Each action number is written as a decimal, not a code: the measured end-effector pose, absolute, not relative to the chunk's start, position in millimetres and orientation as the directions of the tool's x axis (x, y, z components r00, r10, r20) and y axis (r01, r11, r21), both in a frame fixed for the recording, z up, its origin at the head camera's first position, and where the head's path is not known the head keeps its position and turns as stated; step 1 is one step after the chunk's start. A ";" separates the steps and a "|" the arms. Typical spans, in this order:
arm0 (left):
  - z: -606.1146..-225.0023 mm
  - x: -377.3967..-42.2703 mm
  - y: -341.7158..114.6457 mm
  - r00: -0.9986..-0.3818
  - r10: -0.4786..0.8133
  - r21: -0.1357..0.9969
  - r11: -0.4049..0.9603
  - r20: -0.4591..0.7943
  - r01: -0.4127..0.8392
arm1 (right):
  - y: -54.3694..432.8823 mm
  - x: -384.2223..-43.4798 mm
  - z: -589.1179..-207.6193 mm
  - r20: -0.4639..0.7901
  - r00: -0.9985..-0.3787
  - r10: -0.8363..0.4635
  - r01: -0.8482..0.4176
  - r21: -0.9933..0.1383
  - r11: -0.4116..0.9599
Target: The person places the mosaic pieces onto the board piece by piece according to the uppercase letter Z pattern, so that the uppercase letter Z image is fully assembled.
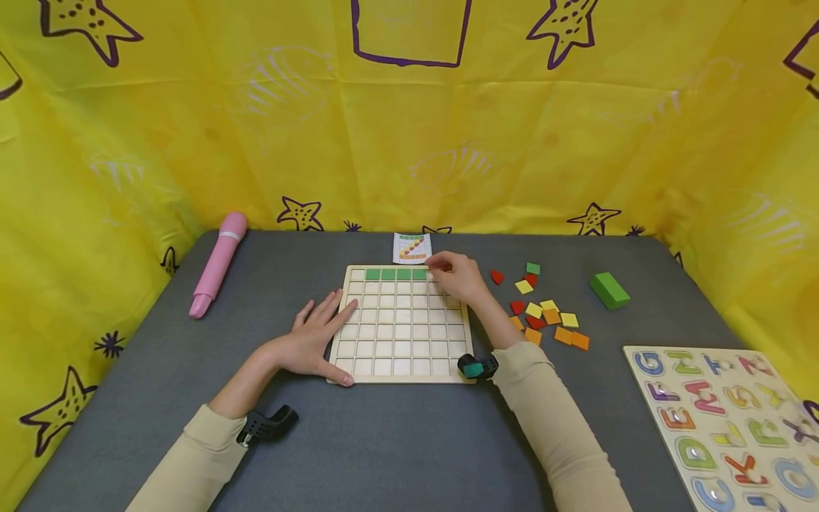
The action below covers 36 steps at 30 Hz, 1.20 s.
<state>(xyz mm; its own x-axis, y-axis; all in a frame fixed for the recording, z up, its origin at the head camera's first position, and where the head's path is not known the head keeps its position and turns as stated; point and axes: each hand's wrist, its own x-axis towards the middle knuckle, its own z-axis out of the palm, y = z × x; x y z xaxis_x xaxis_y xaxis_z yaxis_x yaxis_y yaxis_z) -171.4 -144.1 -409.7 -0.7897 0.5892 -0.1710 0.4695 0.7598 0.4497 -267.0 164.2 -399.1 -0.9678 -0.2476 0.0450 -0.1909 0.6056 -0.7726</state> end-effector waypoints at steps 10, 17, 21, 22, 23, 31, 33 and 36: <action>-411.9 -170.4 -144.1 -0.788 0.596 0.448 0.754 -0.157 0.481 | 197.1 -266.9 -401.4 0.044 -0.993 -0.109 -0.099 -0.817 0.569; -410.9 -170.9 -144.4 -0.789 0.591 0.444 0.760 -0.166 0.475 | 229.1 -269.4 -400.0 0.084 -0.996 0.022 -0.053 -0.786 0.616; -410.5 -170.9 -144.8 -0.788 0.593 0.446 0.758 -0.165 0.477 | 246.3 -268.1 -399.9 0.113 -0.990 0.082 -0.029 -0.744 0.667; -410.5 -170.9 -144.8 -0.787 0.594 0.447 0.757 -0.165 0.477 | 250.1 -267.5 -399.6 0.118 -0.989 0.089 -0.026 -0.732 0.681; -410.5 -170.9 -144.8 -0.787 0.595 0.449 0.755 -0.164 0.478 | 254.0 -267.2 -399.6 0.129 -0.987 0.095 -0.026 -0.714 0.700; -410.3 -170.7 -144.7 -0.786 0.596 0.447 0.755 -0.163 0.480 | 275.4 -267.4 -400.1 0.123 -0.987 0.102 0.003 -0.626 0.780; -410.1 -170.5 -144.6 -0.786 0.596 0.447 0.755 -0.163 0.480 | 278.1 -268.0 -400.8 0.100 -0.989 0.105 0.021 -0.619 0.785; -409.8 -170.3 -144.5 -0.786 0.595 0.446 0.756 -0.166 0.478 | 280.8 -269.1 -402.4 0.078 -0.991 0.106 0.035 -0.616 0.787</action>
<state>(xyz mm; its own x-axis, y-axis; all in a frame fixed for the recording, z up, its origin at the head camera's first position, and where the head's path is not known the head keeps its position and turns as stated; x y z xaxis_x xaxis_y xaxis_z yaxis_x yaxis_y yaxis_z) -170.3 -144.5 -409.8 -0.7863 0.5952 -0.1660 0.4784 0.7564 0.4460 -269.1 280.8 -402.4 -0.9913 0.1056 0.0782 0.0353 0.7872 -0.6157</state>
